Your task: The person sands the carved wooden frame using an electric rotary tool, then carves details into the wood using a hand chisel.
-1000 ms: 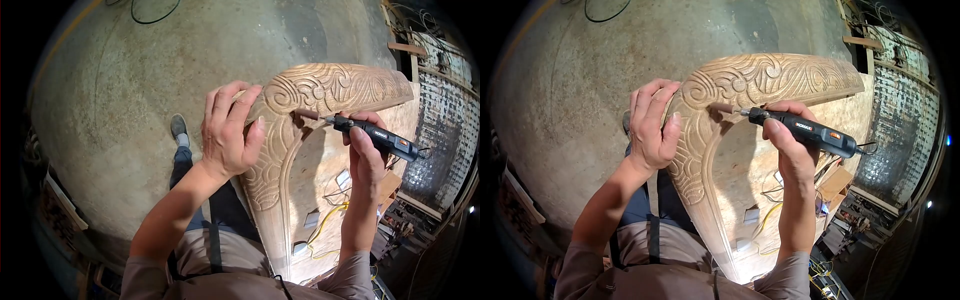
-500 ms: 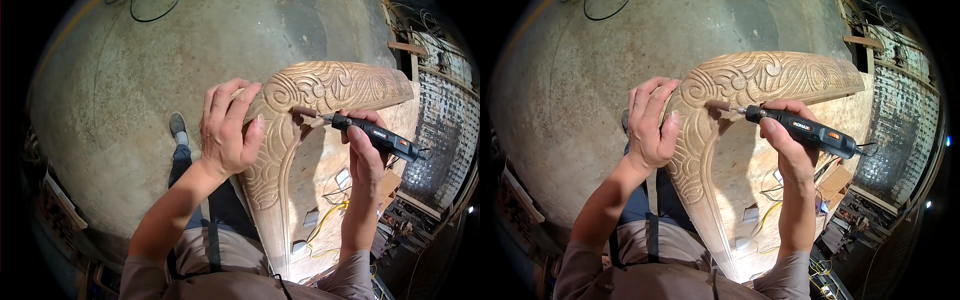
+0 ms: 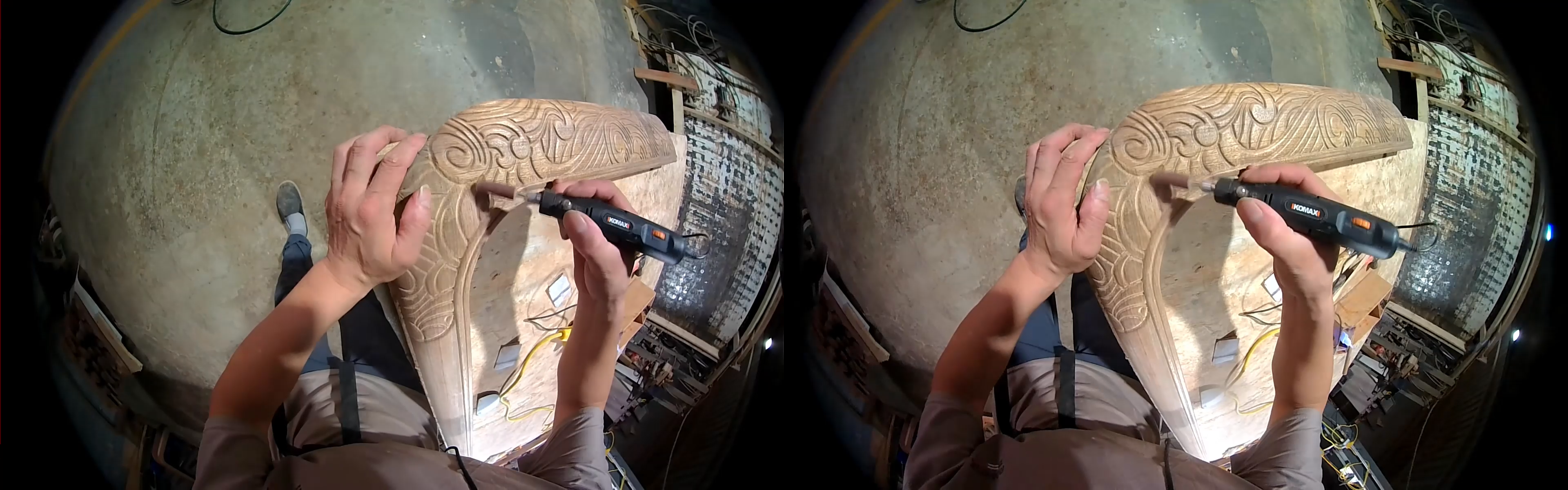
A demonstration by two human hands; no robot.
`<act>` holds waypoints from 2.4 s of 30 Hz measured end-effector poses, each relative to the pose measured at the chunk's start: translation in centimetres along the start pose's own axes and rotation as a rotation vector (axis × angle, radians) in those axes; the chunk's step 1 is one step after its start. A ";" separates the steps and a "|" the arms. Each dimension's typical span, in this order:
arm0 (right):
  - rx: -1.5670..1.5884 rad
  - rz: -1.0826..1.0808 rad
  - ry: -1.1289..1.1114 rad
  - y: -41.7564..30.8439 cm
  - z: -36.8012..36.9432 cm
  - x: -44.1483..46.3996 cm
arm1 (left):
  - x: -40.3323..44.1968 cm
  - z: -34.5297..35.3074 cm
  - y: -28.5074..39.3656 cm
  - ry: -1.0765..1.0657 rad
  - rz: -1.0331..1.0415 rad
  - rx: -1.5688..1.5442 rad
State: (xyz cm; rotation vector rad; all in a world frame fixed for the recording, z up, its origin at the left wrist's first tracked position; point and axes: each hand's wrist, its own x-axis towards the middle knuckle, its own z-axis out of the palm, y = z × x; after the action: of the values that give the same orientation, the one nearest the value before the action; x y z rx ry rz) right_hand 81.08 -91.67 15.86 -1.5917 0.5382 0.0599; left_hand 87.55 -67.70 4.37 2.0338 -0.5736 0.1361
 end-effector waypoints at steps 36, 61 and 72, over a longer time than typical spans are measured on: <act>-0.013 -0.158 -0.282 0.6 -1.7 1.9 | -0.1 0.0 0.1 -0.014 -0.014 -0.004; -0.018 -0.164 -0.283 0.7 -1.7 2.0 | 0.1 -0.1 0.1 -0.010 -0.008 0.000; -0.032 -0.182 -0.203 0.8 -1.2 1.8 | 0.0 -0.1 0.1 -0.009 -0.014 -0.001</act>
State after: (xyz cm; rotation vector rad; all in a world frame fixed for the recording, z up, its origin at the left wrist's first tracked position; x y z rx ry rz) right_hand 82.06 -93.36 14.63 -1.6377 0.2347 0.0929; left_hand 87.55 -67.69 4.52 2.0377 -0.5649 0.1181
